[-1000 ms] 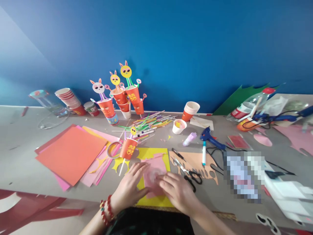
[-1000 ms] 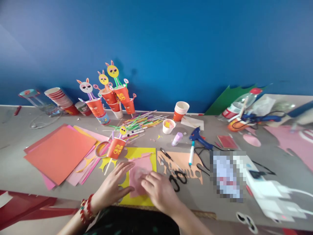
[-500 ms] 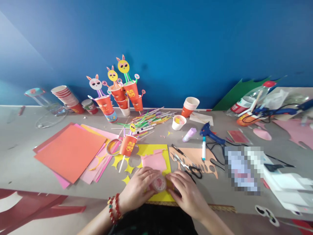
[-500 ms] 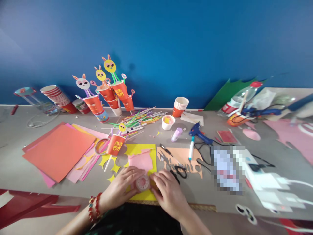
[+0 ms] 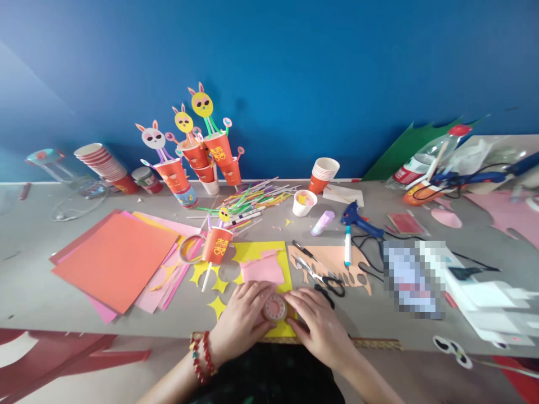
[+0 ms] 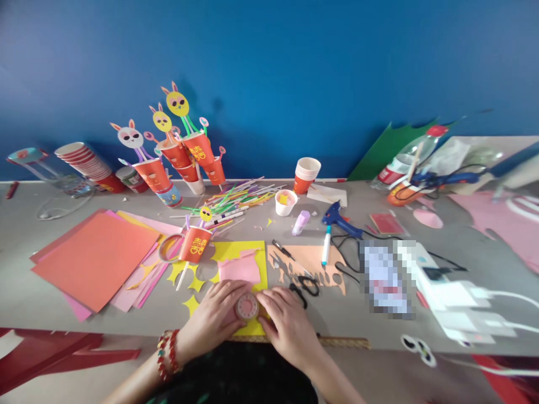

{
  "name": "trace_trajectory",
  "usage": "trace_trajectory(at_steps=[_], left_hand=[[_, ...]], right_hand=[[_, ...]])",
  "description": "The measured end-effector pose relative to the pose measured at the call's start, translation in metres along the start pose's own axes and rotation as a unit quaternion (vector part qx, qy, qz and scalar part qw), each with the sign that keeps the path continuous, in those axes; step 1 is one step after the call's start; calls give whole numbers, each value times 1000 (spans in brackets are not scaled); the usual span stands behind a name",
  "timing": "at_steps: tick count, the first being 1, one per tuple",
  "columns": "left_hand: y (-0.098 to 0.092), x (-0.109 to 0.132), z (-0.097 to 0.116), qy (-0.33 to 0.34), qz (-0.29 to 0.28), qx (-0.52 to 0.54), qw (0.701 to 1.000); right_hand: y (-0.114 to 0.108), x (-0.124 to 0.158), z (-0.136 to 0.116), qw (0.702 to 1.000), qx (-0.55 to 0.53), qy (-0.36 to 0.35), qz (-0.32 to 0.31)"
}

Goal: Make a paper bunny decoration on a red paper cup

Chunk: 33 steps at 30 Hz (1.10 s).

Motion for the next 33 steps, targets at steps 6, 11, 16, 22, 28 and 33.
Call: trace_trajectory(at_steps=[6,11,16,22,28,33], left_hand=[[0,-4,6,-14,-6,-9,1000],[-1,-2,8,-7,7,-12,1000],[-2,-3,8,1,13,-9,1000],[-1,-3,7,-2,8,-11,1000],[-1,-4,7,-1,6,-13,1000],[-2,-4,7,4,21,-7,1000]], right_hand=[[-2,1,-3,1000,-6,5,-19],[-1,-1,-3,999,-16,4,-28],[0,0,-3,999,-12,3,-32],[0,0,-2,999,-12,4,-31],[1,-1,-1,999,-15,10,-39],[1,-1,0,999,-21,10,-39]])
Point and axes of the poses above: each hand's wrist, its own x-axis away from the middle knuckle, its own y-axis out of the palm, z = x × y, the point moved 8 cm from there along -x, towards the middle knuckle, and after that the axes turned 7 degrees about -y, right-handed, at the moved point
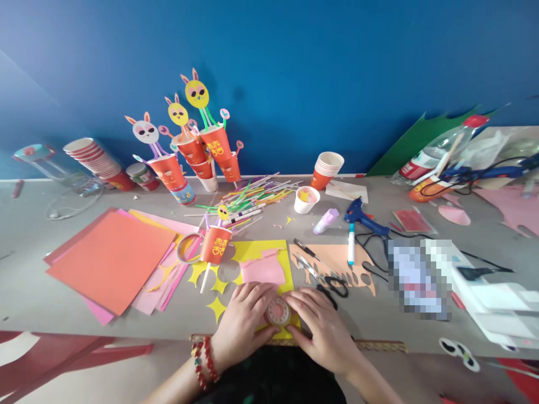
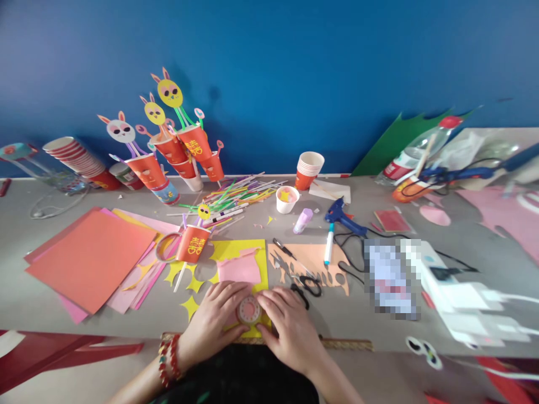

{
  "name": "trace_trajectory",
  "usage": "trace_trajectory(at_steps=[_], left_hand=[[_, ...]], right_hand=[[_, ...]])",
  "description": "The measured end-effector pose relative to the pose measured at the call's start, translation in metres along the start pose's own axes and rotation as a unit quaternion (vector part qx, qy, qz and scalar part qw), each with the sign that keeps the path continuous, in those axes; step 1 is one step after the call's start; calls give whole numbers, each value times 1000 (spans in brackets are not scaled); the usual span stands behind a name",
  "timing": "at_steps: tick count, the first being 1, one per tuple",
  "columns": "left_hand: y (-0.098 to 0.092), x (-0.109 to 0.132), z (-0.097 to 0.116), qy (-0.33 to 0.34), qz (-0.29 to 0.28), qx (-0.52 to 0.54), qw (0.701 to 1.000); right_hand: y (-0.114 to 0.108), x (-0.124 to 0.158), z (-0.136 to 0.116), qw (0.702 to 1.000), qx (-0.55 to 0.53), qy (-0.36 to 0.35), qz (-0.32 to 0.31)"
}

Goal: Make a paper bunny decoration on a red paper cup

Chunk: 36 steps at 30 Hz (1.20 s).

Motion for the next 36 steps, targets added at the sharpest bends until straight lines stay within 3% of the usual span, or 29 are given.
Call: trace_trajectory(at_steps=[31,36], left_hand=[[4,1,-1,3,-1,-9,1000],[4,1,-1,3,4,-17,1000]], right_hand=[[-3,-2,-2,1000,1,5,-1],[-14,-3,-6,1000,-10,1,-17]])
Point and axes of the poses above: each hand's wrist, its own x-axis away from the middle knuckle, its own y-axis out of the palm, z = x × y, the point moved 8 cm from there along -x, towards the middle knuckle, and after that the axes turned 7 degrees about -y, right-handed, at the moved point
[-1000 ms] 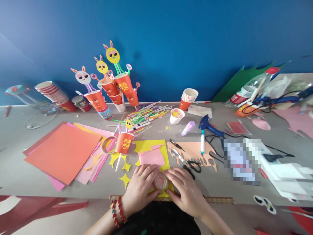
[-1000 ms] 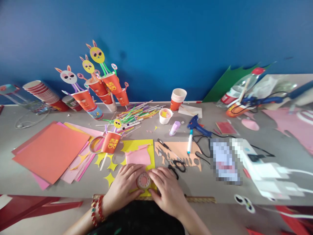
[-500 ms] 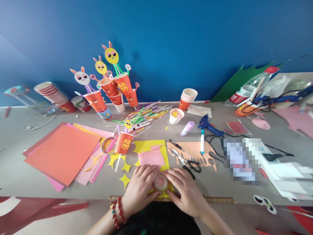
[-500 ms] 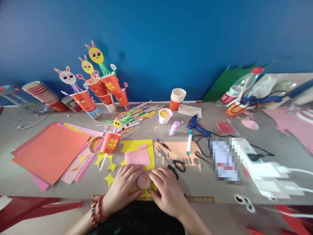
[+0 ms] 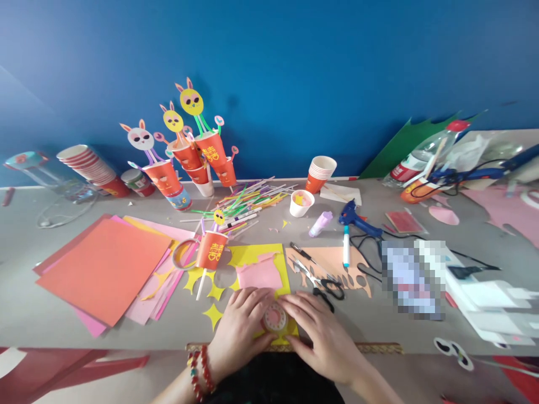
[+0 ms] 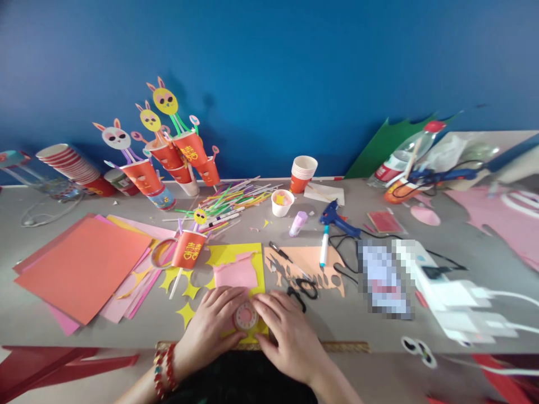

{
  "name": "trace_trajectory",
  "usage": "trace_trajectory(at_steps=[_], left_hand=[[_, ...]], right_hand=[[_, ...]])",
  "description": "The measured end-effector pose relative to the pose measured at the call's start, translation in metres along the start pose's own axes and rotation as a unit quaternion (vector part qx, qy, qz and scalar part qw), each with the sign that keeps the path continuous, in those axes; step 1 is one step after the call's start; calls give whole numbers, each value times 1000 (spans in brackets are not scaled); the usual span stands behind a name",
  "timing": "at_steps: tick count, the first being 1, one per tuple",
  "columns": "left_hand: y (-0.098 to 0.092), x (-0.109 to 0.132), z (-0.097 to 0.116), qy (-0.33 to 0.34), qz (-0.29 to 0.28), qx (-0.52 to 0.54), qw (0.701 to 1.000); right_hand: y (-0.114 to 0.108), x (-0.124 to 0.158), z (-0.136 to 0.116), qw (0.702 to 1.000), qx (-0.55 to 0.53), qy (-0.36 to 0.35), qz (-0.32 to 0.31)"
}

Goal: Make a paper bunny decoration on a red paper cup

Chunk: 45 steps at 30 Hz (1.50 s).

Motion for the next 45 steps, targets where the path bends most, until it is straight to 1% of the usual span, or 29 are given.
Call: trace_trajectory(at_steps=[2,3,6,7,8,10,12,15,17,22,27,33,38,42,45], left_hand=[[0,0,0,-2,1,-5,1000],[0,0,-1,-3,2,-7,1000],[1,0,-2,-7,6,-12,1000],[1,1,-2,-7,8,-12,1000],[2,1,-2,-6,10,-13,1000],[3,2,-2,-1,14,-13,1000],[4,2,-3,4,18,-15,1000],[4,2,-3,3,17,-19,1000],[4,2,-3,-1,14,-23,1000],[5,1,-4,-12,10,-33,999],[10,0,-7,-4,10,-50,999],[11,-1,-7,19,23,-64,998],[9,-1,-7,25,37,-63,997],[10,-2,-7,25,34,-70,997],[9,-1,-7,29,39,-64,997]], right_hand=[[-12,-1,7,1000,-2,2,10],[-21,-2,14,999,7,12,30],[-48,-7,50,986,88,77,120],[-51,-11,61,981,121,89,124],[-52,-16,72,974,159,104,122],[-44,-30,89,970,204,113,75],[-36,-43,101,965,225,128,45],[-31,-57,104,966,219,130,40],[-32,-62,101,970,203,122,48],[-41,-64,96,982,125,120,72],[-44,-65,96,986,30,143,85],[-42,-68,107,979,-37,179,87],[-34,-69,119,974,-84,189,93],[-27,-70,127,970,-105,196,99],[-24,-70,129,968,-109,199,103]])
Point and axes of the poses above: each hand's wrist, its own x-axis away from the middle knuckle, its own y-axis out of the palm, z = x × y, the point moved 8 cm from there along -x, towards the middle knuckle, and after that the axes turned 7 degrees about -y, right-handed, at the moved point
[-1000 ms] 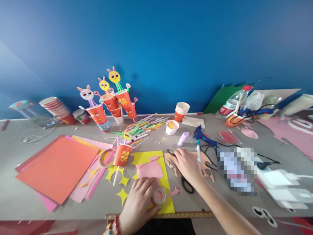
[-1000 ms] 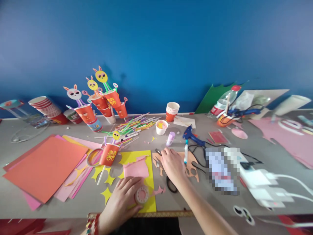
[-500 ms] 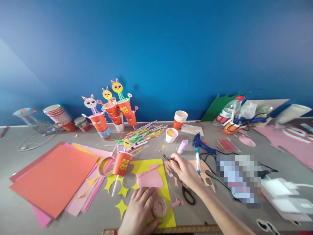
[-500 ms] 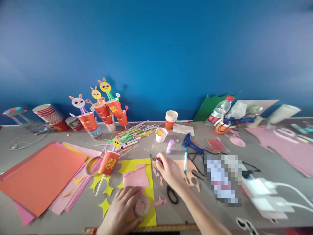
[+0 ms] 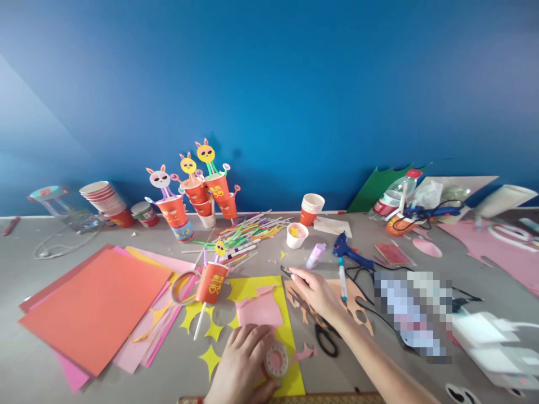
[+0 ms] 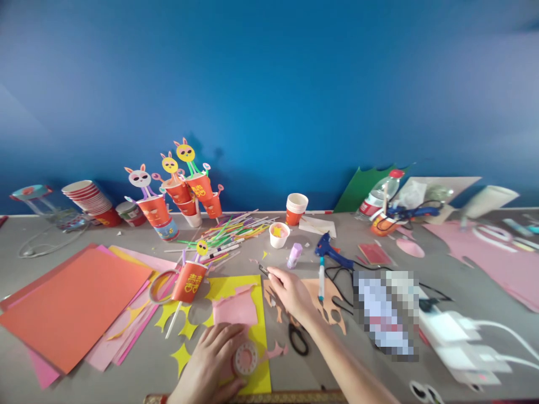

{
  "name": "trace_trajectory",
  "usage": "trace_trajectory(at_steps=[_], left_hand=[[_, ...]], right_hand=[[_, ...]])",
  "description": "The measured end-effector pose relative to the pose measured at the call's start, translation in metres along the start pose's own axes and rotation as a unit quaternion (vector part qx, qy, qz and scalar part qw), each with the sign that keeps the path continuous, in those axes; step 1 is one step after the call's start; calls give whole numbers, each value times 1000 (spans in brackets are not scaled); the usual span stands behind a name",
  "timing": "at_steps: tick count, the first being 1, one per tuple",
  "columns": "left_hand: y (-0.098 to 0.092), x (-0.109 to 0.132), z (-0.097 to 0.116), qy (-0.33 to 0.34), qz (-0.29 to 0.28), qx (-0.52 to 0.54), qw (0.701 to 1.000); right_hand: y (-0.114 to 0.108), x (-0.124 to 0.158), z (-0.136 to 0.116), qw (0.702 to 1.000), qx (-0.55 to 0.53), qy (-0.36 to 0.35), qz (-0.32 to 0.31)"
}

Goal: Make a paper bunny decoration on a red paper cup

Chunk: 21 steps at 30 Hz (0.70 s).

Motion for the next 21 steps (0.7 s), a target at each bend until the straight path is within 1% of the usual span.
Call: trace_trajectory(at_steps=[4,11,15,21], left_hand=[[-1,1,-2,-1,24,17,1000],[-1,2,-3,-7,42,32,999],[-1,3,-3,-6,40,26,999],[1,2,-2,-3,23,16,1000]], right_hand=[[-3,1,-6,1000,13,6,7],[-1,-3,-17,1000,17,-4,-13],[3,-2,-18,999,13,-17,-24],[1,1,-23,999,37,-29,-15]])
Point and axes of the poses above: each hand's wrist, its own x-axis away from the middle knuckle, its own y-axis out of the palm, z = x × y, the point moved 8 cm from there along -x, towards the middle knuckle, and after that the axes turned 7 degrees about -y, right-handed, at the moved point
